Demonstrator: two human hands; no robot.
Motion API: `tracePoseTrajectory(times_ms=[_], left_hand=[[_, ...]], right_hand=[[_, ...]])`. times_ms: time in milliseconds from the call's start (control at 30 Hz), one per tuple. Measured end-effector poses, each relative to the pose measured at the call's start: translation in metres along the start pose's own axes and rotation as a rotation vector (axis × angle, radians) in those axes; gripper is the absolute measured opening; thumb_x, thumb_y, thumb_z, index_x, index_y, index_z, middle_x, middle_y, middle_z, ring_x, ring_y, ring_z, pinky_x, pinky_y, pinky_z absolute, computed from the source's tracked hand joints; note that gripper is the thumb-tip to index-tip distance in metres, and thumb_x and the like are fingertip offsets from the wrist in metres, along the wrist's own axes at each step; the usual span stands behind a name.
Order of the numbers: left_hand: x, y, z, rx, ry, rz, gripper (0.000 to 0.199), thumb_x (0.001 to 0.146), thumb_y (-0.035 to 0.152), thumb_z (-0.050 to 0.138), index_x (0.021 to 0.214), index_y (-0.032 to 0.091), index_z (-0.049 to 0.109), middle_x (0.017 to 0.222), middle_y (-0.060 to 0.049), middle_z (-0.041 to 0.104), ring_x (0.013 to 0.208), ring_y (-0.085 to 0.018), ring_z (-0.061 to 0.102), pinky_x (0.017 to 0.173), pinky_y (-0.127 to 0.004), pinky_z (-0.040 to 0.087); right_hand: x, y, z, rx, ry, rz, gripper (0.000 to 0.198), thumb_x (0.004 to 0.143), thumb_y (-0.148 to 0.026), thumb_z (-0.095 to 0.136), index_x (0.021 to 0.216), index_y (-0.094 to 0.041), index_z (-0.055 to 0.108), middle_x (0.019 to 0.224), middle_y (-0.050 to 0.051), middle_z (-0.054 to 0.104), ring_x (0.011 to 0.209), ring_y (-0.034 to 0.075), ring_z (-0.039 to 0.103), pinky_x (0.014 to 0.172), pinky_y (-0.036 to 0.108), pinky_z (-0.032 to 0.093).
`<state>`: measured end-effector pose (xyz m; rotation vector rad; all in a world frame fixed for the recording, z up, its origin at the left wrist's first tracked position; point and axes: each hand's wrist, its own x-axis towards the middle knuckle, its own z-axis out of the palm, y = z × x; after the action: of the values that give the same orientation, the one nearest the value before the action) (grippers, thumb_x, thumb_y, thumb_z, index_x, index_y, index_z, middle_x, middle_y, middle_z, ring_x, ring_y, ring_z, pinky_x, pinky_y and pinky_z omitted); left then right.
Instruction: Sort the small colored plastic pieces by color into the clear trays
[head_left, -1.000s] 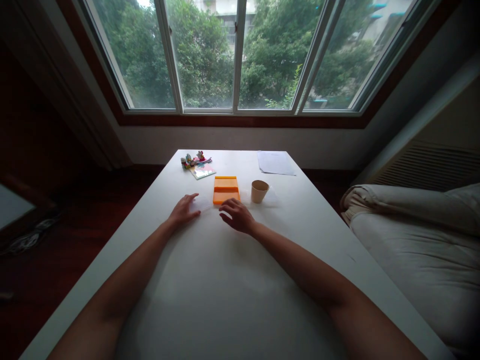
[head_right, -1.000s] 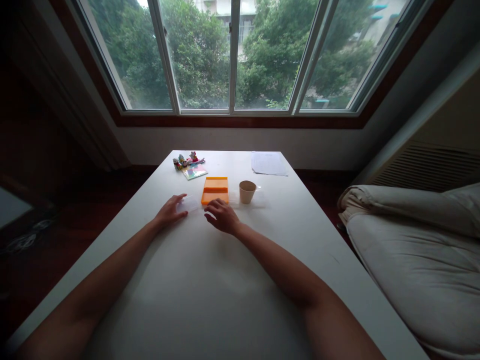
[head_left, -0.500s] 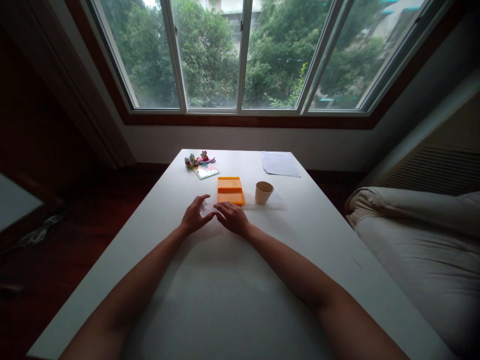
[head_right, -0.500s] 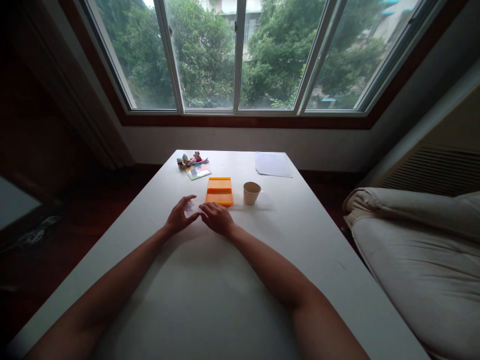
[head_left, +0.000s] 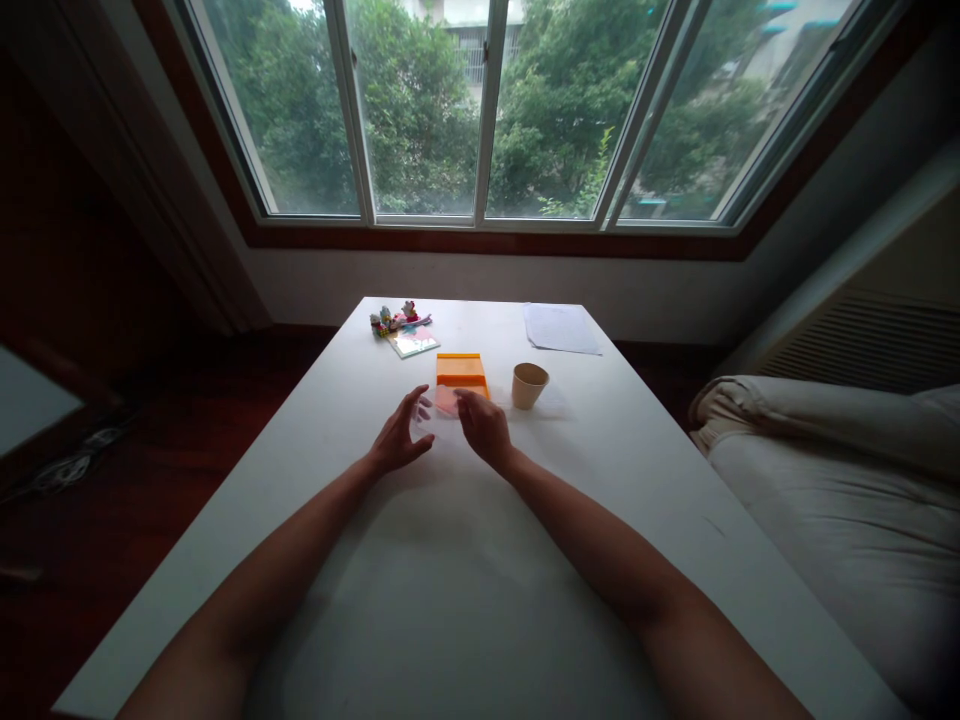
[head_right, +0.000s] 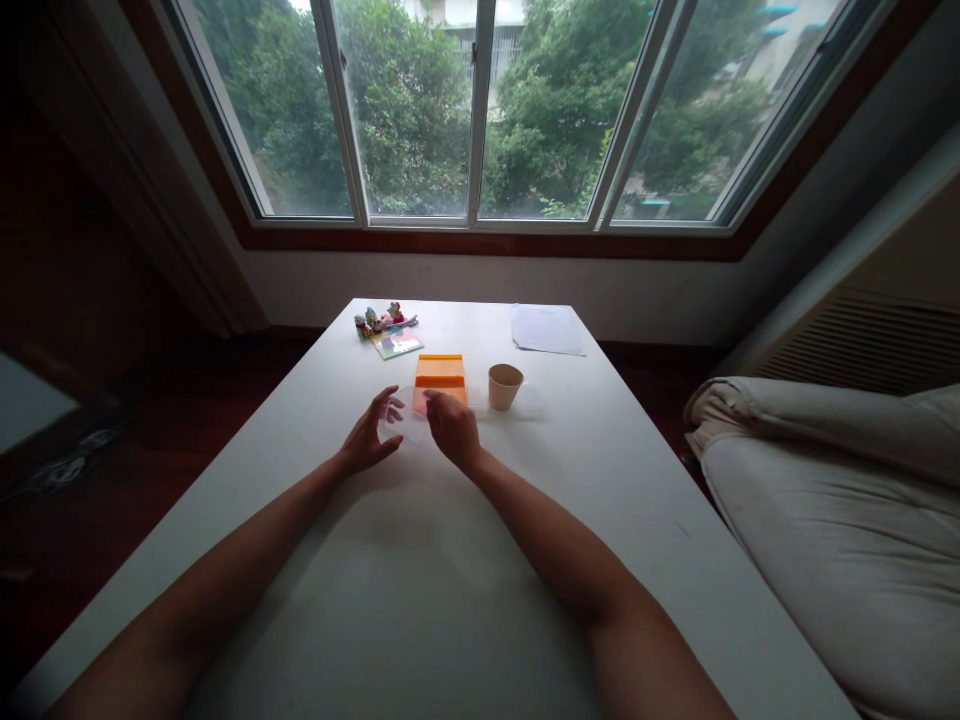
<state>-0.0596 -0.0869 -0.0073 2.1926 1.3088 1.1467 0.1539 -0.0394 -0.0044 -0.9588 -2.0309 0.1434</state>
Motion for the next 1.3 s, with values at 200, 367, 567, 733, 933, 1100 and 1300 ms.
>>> tracePoseTrajectory(times_ms=[200,367,567,733,933,1100,1300], left_hand=[[-0.003,-0.007,-0.006,-0.09,-0.138,0.052,0.072,0.075,0.021,0.06,0.145,0.028,0.043,0.137,-0.012,0.047,0.107,-0.024,0.06,0.095,-0.043,0.052],[0.0,-0.033,-0.01,-0.217,-0.044,-0.075,0.076,0.072,0.018,0.056,0.146,0.027,0.042,0.132,-0.01,0.051,0.105,-0.022,0.06,0.09,-0.04,0.055],[0.015,-0.086,-0.019,-0.121,0.269,-0.434,0.072,0.077,0.024,0.056,0.146,0.021,0.039,0.129,-0.011,0.052,0.103,-0.02,0.062,0.092,-0.038,0.053],[0.034,-0.101,-0.023,0.039,0.193,-0.484,0.074,0.078,0.03,0.062,0.148,0.022,0.04,0.129,-0.012,0.056,0.11,-0.022,0.06,0.096,-0.037,0.05],[0.051,-0.1,-0.02,0.229,0.054,-0.541,0.071,0.079,0.031,0.061,0.148,0.024,0.041,0.134,-0.008,0.061,0.123,-0.026,0.055,0.108,-0.041,0.041],[0.058,-0.102,-0.01,0.334,0.104,-0.546,0.06,0.08,0.03,0.058,0.14,0.025,0.051,0.143,-0.007,0.055,0.132,-0.028,0.048,0.112,-0.042,0.036],[0.06,-0.108,-0.001,0.376,0.197,-0.563,0.034,0.087,0.028,0.05,0.115,0.025,0.067,0.145,-0.004,0.053,0.136,-0.025,0.045,0.114,-0.039,0.034]], right_hand=[[0.006,0.003,0.006,0.244,0.028,0.265,0.036,0.102,-0.044,0.036,0.104,-0.022,0.064,0.079,0.003,0.069,0.072,0.019,0.064,0.07,0.029,0.049],[0.013,0.015,0.002,0.212,0.013,0.289,0.039,0.101,-0.048,0.037,0.096,-0.022,0.067,0.081,0.003,0.07,0.071,0.018,0.064,0.068,0.028,0.049],[0.019,0.056,-0.024,-0.165,-0.017,0.232,0.028,0.098,-0.031,0.043,0.101,-0.021,0.069,0.098,0.007,0.071,0.084,0.022,0.065,0.078,0.033,0.048],[0.009,0.069,-0.023,-0.393,-0.175,0.276,0.023,0.095,-0.026,0.05,0.108,-0.023,0.069,0.112,0.01,0.07,0.086,0.024,0.067,0.07,0.033,0.048],[-0.005,0.065,-0.02,-0.459,-0.221,0.235,0.026,0.096,-0.025,0.049,0.117,-0.023,0.065,0.117,0.011,0.068,0.087,0.025,0.068,0.068,0.034,0.05],[-0.016,0.071,-0.028,-0.36,-0.254,0.123,0.034,0.094,-0.022,0.052,0.127,-0.025,0.06,0.134,0.007,0.061,0.109,0.025,0.063,0.086,0.035,0.052],[-0.02,0.06,-0.029,-0.361,-0.279,0.14,0.034,0.097,-0.025,0.048,0.129,-0.025,0.059,0.135,0.005,0.06,0.111,0.02,0.062,0.092,0.029,0.05]])
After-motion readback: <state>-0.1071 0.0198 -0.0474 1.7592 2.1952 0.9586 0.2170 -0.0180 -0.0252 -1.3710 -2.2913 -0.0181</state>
